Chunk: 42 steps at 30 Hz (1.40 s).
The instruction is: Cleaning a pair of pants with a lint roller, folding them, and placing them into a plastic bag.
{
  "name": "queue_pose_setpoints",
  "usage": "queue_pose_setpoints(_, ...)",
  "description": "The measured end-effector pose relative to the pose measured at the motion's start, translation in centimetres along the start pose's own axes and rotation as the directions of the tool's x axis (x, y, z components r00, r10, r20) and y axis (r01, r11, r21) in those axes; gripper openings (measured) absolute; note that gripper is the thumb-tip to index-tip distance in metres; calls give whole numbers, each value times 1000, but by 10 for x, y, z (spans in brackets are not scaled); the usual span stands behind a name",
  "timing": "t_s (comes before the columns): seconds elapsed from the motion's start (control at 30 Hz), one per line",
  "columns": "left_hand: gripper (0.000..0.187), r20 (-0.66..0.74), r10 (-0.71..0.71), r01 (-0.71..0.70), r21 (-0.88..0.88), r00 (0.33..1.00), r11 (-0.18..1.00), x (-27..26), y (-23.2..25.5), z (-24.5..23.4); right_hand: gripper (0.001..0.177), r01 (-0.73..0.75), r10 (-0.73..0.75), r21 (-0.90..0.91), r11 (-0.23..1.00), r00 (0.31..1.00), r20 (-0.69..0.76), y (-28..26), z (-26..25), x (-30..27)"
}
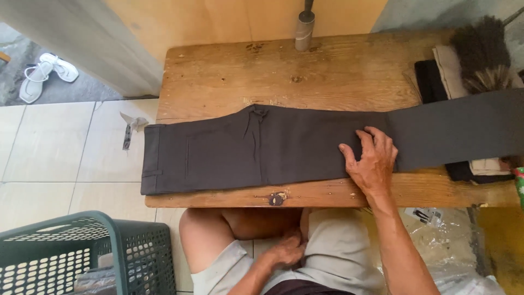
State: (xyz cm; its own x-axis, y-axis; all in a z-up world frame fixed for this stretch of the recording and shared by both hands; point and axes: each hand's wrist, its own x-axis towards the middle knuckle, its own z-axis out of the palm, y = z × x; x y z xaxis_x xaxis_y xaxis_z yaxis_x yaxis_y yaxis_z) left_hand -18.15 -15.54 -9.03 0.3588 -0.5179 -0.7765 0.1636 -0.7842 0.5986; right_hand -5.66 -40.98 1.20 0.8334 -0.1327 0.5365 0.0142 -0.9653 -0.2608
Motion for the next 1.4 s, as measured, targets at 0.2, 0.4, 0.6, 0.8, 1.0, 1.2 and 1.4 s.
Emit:
queue_pose_setpoints(0.2, 53, -13, 108, -103, 219, 994, 970, -96, 48, -72, 45, 23, -23, -17, 1000, 999, -35, 3, 4, -2)
queue_pose_setpoints(0.4, 17, -791, 573, -334, 491, 217, 805, -161, 33, -205, 49, -27, 27, 10, 1000, 999, 34, 4, 4, -4)
queue_pose_setpoints(0.6, 59, -855, 517, 13, 517, 35, 856, -115, -27, -261, 50, -18, 18, -22, 1000, 1000, 9, 9, 9, -6)
queue_pose_setpoints(0.8, 66, -869, 494, 95, 493, 11, 865, -99, -23, -263, 49, -20, 20, 15, 1000, 1000, 20, 7, 6, -4)
queue_pose_setpoints(1.0, 65, -840, 541, 162, 529, -35, 833, -87, -28, -267, 50, -17, 17, 8, 1000, 1000, 23, 6, 4, -4)
queue_pose_setpoints(1.2, 47, -907, 329, -294, 400, -262, 868, -139, -3, -208, 48, -26, 25, 7, 1000, 1000, 16, 7, 6, -2)
queue_pose_setpoints(1.4, 26, -867, 428, -130, 469, -254, 874, -140, -18, -155, 49, -1, 1, -29, 1000, 1000, 3, 6, 6, -3)
